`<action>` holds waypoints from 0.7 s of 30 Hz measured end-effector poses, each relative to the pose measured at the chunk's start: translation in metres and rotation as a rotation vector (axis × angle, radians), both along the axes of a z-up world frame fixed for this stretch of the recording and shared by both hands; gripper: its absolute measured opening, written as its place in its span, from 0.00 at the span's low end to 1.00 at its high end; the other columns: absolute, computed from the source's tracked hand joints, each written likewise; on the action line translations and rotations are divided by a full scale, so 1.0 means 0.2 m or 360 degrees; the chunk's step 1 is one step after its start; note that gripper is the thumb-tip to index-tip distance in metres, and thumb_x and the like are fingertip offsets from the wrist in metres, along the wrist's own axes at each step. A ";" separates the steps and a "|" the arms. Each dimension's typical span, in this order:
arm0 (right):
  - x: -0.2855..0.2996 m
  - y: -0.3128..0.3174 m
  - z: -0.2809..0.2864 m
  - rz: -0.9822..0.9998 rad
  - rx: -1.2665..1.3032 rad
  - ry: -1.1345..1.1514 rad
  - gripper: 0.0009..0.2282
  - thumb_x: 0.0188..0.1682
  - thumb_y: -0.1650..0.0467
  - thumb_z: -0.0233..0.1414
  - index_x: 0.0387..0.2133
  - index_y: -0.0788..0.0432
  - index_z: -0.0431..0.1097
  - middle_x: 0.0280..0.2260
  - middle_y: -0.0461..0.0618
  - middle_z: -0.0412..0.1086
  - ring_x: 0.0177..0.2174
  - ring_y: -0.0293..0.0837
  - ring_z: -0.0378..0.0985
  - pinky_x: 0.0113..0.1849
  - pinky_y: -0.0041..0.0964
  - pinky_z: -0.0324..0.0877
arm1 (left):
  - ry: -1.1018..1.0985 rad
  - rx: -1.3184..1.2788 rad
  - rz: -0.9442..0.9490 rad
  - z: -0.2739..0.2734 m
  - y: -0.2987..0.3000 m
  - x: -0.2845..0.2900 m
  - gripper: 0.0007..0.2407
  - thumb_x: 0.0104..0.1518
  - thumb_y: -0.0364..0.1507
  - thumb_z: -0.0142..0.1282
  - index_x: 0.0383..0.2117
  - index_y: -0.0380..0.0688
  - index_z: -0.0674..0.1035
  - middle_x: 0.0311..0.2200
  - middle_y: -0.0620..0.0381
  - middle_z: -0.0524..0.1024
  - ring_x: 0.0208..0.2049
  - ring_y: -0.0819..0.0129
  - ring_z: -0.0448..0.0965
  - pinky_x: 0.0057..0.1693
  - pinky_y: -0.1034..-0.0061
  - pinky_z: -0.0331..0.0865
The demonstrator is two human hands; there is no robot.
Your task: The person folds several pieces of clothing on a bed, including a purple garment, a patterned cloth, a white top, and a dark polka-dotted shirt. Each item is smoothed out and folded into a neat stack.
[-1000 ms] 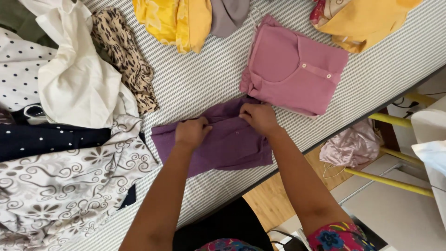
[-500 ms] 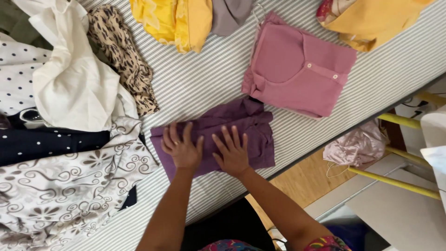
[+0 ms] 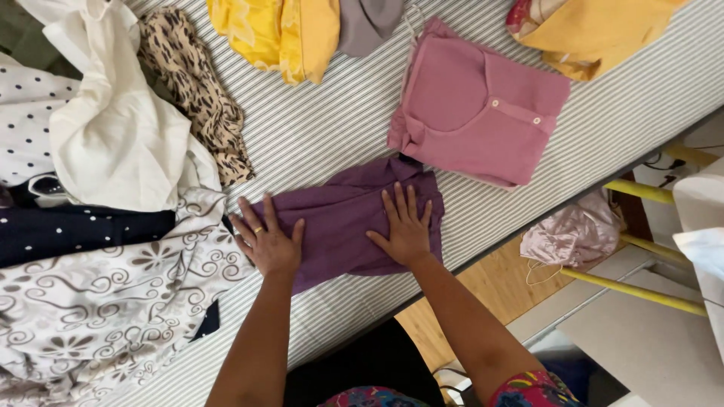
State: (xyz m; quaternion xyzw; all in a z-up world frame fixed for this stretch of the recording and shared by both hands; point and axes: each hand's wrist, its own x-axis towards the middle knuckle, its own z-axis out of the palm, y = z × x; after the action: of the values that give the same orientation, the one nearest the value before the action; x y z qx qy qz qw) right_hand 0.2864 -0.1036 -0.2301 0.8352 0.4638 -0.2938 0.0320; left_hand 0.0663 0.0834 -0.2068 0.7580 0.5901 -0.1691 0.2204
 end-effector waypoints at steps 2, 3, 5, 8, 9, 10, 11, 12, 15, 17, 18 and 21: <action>0.01 0.01 0.02 -0.0018 0.0026 0.0001 0.45 0.44 0.41 0.46 0.72 0.48 0.40 0.72 0.52 0.30 0.70 0.56 0.26 0.60 0.77 0.26 | -0.0176 0.0148 0.0143 -0.02 -0.04 -0.01 0.38 0.56 0.49 0.57 0.73 0.61 0.52 0.74 0.47 0.35 0.73 0.37 0.34 0.69 0.38 0.42; -0.01 0.00 0.03 -0.0022 0.0045 0.0022 0.45 0.45 0.41 0.47 0.72 0.48 0.40 0.73 0.53 0.30 0.70 0.57 0.26 0.60 0.77 0.27 | -0.0332 0.0290 0.0300 -0.02 -0.08 -0.04 0.37 0.58 0.44 0.60 0.73 0.56 0.54 0.75 0.45 0.42 0.73 0.38 0.41 0.69 0.39 0.47; -0.07 0.00 0.11 -0.0074 0.0275 -0.0012 0.44 0.45 0.43 0.48 0.72 0.48 0.40 0.73 0.54 0.31 0.71 0.58 0.27 0.61 0.76 0.29 | -0.0353 0.0337 0.0395 -0.03 -0.13 -0.09 0.38 0.57 0.41 0.63 0.73 0.52 0.55 0.72 0.43 0.48 0.71 0.38 0.46 0.70 0.40 0.48; -0.18 0.03 0.14 -0.0100 0.0531 -0.0037 0.43 0.46 0.46 0.50 0.72 0.49 0.40 0.73 0.56 0.32 0.71 0.60 0.28 0.62 0.76 0.31 | -0.0326 0.0338 0.0556 0.00 -0.18 -0.12 0.38 0.56 0.39 0.66 0.71 0.45 0.57 0.66 0.37 0.57 0.65 0.38 0.56 0.68 0.45 0.54; -0.23 0.02 0.15 -0.0056 0.0546 -0.0007 0.43 0.47 0.48 0.51 0.72 0.51 0.40 0.73 0.57 0.32 0.70 0.61 0.28 0.61 0.76 0.31 | -0.0254 0.0288 0.0642 0.02 -0.22 -0.14 0.38 0.55 0.39 0.67 0.70 0.43 0.58 0.63 0.33 0.59 0.62 0.37 0.61 0.66 0.49 0.58; -0.29 0.03 0.15 -0.0055 0.0545 -0.0005 0.43 0.47 0.48 0.51 0.72 0.51 0.40 0.73 0.57 0.32 0.70 0.61 0.28 0.61 0.76 0.31 | -0.0252 0.0288 0.0643 0.04 -0.24 -0.16 0.38 0.55 0.39 0.67 0.70 0.43 0.58 0.63 0.33 0.59 0.62 0.37 0.61 0.66 0.49 0.58; -0.34 0.05 0.15 -0.0012 0.0563 0.0112 0.42 0.49 0.48 0.50 0.72 0.52 0.39 0.73 0.57 0.32 0.71 0.61 0.28 0.62 0.75 0.32 | -0.0369 0.0280 0.0752 0.04 -0.24 -0.17 0.37 0.53 0.39 0.68 0.67 0.40 0.60 0.60 0.35 0.65 0.58 0.39 0.66 0.62 0.51 0.62; -0.39 0.08 0.15 0.0032 0.0582 0.0228 0.42 0.51 0.49 0.50 0.73 0.53 0.38 0.73 0.57 0.32 0.71 0.61 0.28 0.63 0.74 0.32 | -0.0486 0.0270 0.0859 0.04 -0.24 -0.18 0.36 0.50 0.39 0.69 0.63 0.38 0.62 0.58 0.36 0.70 0.55 0.41 0.72 0.57 0.53 0.67; -0.54 0.17 0.19 -0.0005 0.0429 0.0462 0.41 0.52 0.49 0.48 0.73 0.51 0.37 0.74 0.54 0.32 0.71 0.60 0.27 0.64 0.71 0.31 | -0.0498 -0.0127 0.1092 -0.03 -0.19 -0.28 0.33 0.46 0.37 0.73 0.56 0.35 0.69 0.45 0.39 0.78 0.43 0.49 0.79 0.51 0.60 0.72; -0.60 0.22 0.24 -0.0147 0.0401 0.0526 0.40 0.52 0.49 0.47 0.73 0.50 0.37 0.74 0.54 0.31 0.71 0.60 0.25 0.63 0.71 0.29 | -0.0740 -0.0322 0.1144 -0.01 -0.15 -0.33 0.25 0.50 0.35 0.70 0.50 0.33 0.74 0.41 0.43 0.80 0.40 0.55 0.81 0.49 0.63 0.74; -0.62 0.26 0.27 -0.0290 0.0367 0.0594 0.40 0.52 0.49 0.46 0.73 0.49 0.36 0.74 0.54 0.30 0.71 0.59 0.23 0.63 0.72 0.27 | -0.0976 -0.0524 0.1188 0.00 -0.13 -0.36 0.18 0.54 0.32 0.68 0.45 0.31 0.79 0.38 0.46 0.82 0.37 0.60 0.83 0.46 0.67 0.76; -0.65 0.32 0.31 -0.0549 0.0399 0.0883 0.38 0.55 0.49 0.41 0.73 0.49 0.32 0.74 0.53 0.27 0.71 0.58 0.21 0.62 0.73 0.24 | -0.1696 -0.0855 0.1196 0.28 -0.02 -0.33 0.12 0.57 0.27 0.61 0.46 0.35 0.79 0.38 0.53 0.82 0.36 0.72 0.80 0.44 0.77 0.74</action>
State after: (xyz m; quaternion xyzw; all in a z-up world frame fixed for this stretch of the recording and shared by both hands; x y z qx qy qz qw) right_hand 0.1566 -0.0386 -0.1688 0.7871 0.3394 -0.4514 -0.2482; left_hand 0.0004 0.0786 -0.1504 0.4019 0.5614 0.1729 0.7024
